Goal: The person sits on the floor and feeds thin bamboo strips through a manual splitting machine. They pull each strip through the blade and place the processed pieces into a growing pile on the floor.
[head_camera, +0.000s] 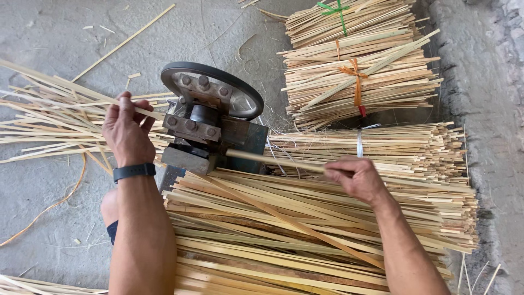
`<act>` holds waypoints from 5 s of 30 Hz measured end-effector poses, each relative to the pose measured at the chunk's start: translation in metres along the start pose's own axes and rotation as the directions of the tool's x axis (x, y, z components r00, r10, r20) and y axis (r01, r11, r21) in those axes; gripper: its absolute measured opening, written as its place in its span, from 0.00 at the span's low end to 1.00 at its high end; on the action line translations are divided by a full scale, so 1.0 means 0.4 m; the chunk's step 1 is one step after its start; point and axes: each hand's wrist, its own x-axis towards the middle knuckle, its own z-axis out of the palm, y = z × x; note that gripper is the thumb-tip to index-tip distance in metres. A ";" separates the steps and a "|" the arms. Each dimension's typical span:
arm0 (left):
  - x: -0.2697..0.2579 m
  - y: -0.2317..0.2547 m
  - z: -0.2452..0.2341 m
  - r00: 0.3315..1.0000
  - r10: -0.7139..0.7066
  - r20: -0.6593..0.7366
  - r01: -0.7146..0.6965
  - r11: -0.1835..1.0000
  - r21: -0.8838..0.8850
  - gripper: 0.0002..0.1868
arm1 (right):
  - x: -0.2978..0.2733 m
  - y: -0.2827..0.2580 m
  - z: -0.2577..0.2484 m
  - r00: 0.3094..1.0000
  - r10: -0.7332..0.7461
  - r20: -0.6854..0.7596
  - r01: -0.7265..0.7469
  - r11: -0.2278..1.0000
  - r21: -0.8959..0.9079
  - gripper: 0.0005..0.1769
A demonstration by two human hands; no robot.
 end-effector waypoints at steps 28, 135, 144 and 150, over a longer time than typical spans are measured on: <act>0.001 0.026 0.016 0.995 -0.095 -0.014 0.094 0.994 -0.047 0.11 | -0.028 -0.201 0.105 0.884 0.064 0.463 -0.057 0.998 -0.029 0.10; 0.007 0.027 0.005 0.999 -0.030 0.043 0.029 0.999 0.020 0.15 | -0.054 -0.235 0.112 0.909 0.048 0.414 -0.039 0.999 -0.032 0.06; 0.032 0.025 -0.047 0.990 0.102 -0.099 -0.115 0.984 -0.135 0.19 | -0.059 -0.107 -0.021 0.999 0.036 0.003 -0.036 0.981 0.189 0.08; 0.042 0.045 -0.059 0.966 0.058 -0.251 -0.108 0.976 -0.189 0.26 | -0.027 -0.039 -0.034 0.984 0.080 -0.156 -0.075 0.996 0.038 0.10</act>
